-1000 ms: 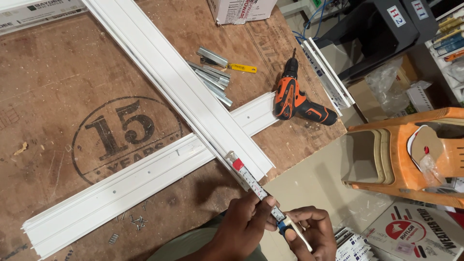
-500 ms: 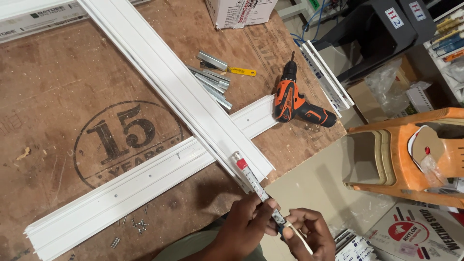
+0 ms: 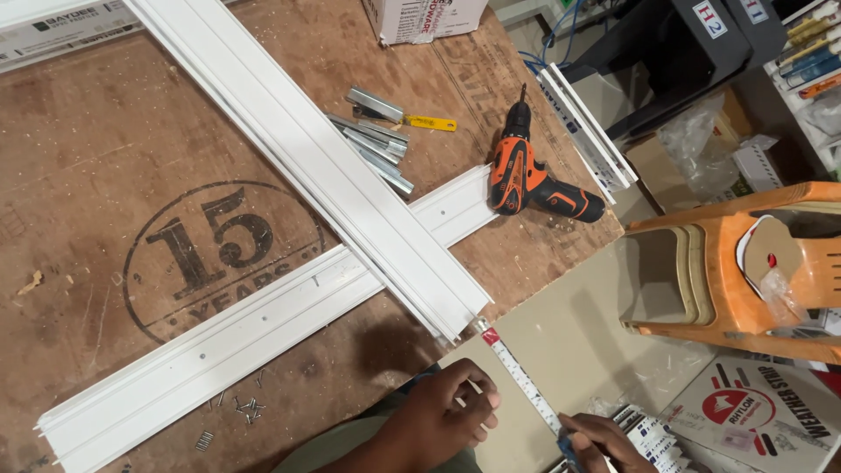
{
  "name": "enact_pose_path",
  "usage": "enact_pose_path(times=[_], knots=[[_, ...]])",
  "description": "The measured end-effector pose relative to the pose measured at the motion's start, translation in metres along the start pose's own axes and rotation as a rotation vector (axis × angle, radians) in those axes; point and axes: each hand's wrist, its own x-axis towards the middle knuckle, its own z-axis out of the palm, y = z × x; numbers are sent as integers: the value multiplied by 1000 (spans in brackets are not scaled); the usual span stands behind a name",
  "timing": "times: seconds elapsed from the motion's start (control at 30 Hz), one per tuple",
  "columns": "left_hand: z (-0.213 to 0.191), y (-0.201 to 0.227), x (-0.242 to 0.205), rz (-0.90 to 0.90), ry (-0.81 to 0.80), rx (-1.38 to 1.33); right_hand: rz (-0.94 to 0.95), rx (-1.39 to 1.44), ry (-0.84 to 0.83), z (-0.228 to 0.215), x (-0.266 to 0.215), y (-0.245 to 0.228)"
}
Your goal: The recorder is seen assembling a window frame on a wooden workbench, using a drill to secure screws and a tape measure for alignment.
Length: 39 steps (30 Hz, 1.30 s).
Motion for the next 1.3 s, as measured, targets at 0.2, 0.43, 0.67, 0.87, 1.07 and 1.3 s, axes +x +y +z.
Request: enact_pose_path(times=[0.2,0.43,0.67,0.87,1.07,1.3], knots=[[3,2,1,32,7,131,132,-49,74,11,8,-45],[1,-6,3,106,0,191,119,56,29,16,14,-35],[5,15,-1,-45,-40,161,400,138,2,27,29,-89],[3,18,-2,-63,-55,208,317,172,25,43,43,-119],[3,13,-2,-30,-46,146,331,258,55,56,59,-148],[0,13,-5,-10,-52,197,199,245,21,71,82,-173]])
